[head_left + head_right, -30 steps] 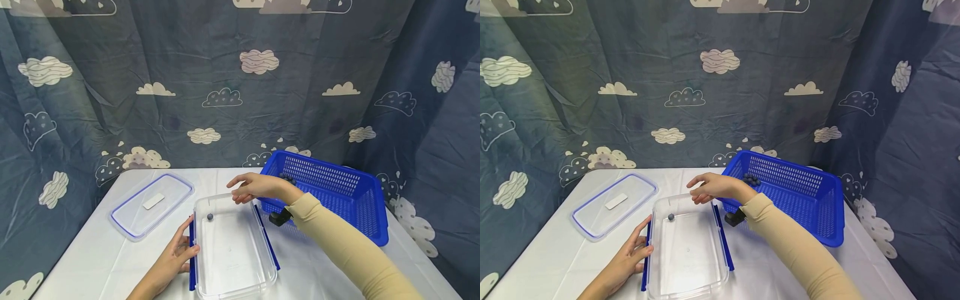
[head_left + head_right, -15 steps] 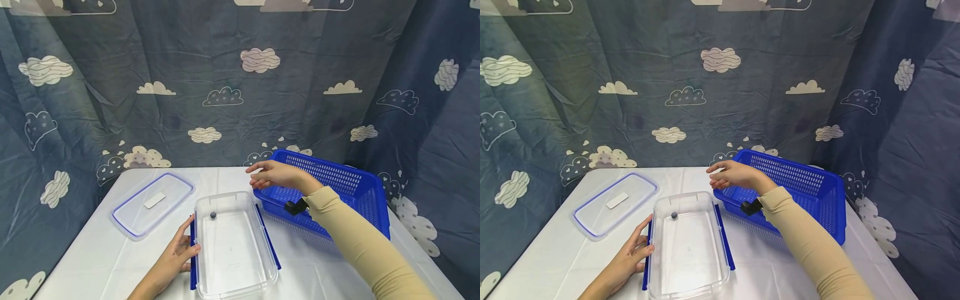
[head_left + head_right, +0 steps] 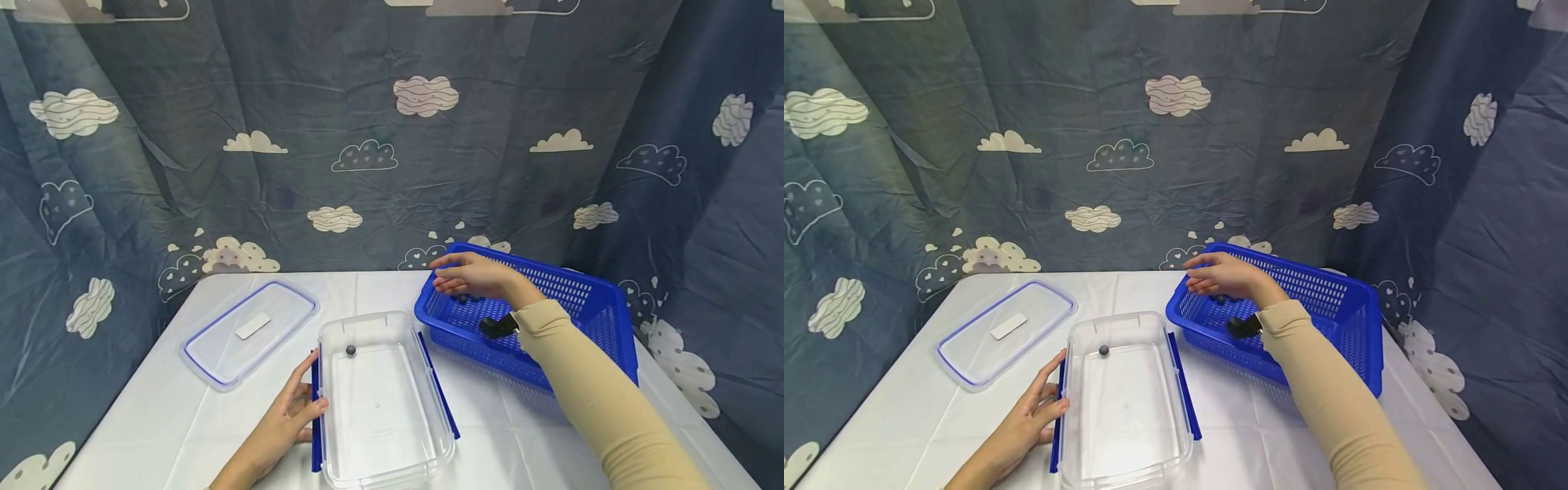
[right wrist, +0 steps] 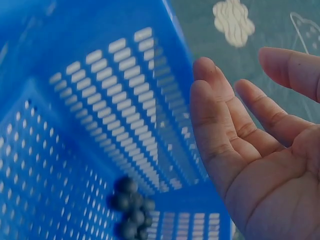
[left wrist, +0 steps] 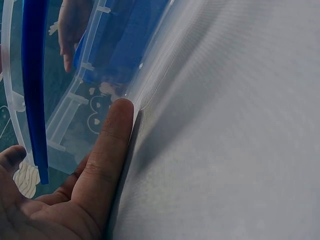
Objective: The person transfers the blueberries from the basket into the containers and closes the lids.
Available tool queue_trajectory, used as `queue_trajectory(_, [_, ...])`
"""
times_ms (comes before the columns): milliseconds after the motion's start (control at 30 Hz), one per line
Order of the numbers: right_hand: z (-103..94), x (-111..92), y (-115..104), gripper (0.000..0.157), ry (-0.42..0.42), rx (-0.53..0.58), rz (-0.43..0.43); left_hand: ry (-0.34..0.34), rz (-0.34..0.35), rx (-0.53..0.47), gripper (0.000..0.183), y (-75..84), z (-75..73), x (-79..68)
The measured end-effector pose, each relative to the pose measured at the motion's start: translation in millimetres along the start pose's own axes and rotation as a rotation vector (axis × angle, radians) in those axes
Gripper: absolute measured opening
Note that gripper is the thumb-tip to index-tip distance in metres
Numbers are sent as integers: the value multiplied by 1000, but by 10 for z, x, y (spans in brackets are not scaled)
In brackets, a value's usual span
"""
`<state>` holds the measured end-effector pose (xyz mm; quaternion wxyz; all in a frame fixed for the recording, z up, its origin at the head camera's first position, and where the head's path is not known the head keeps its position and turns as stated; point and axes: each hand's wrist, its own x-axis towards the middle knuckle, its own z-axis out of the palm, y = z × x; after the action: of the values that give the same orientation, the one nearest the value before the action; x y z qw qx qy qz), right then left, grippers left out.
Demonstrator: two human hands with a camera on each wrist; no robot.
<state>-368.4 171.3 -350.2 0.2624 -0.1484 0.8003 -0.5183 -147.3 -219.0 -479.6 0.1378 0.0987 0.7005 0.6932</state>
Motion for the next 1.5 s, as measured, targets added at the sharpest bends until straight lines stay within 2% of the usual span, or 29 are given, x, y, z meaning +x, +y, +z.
queue_trajectory(233, [-193,-19,177,49,55,27,61,1,-6,9,86,4,0,1])
queue_trajectory(467, [-354,-33,356,54,121,-3,132,4,-9,9,86,12,0,-4])
queue_trajectory(767, [-523,-145,547,53,141,-29,242,-9,-7,0,86,26,1,-6])
queue_trajectory(1000, [-563,-165,666,51,123,-12,280,-1,-21,5,85,19,-3,-10])
queue_trajectory(1233, [-566,-148,751,59,76,-1,284,3,-23,9,86,16,-1,-15])
queue_trajectory(1500, [-545,-103,786,59,100,8,310,3,-17,4,85,16,-3,-5])
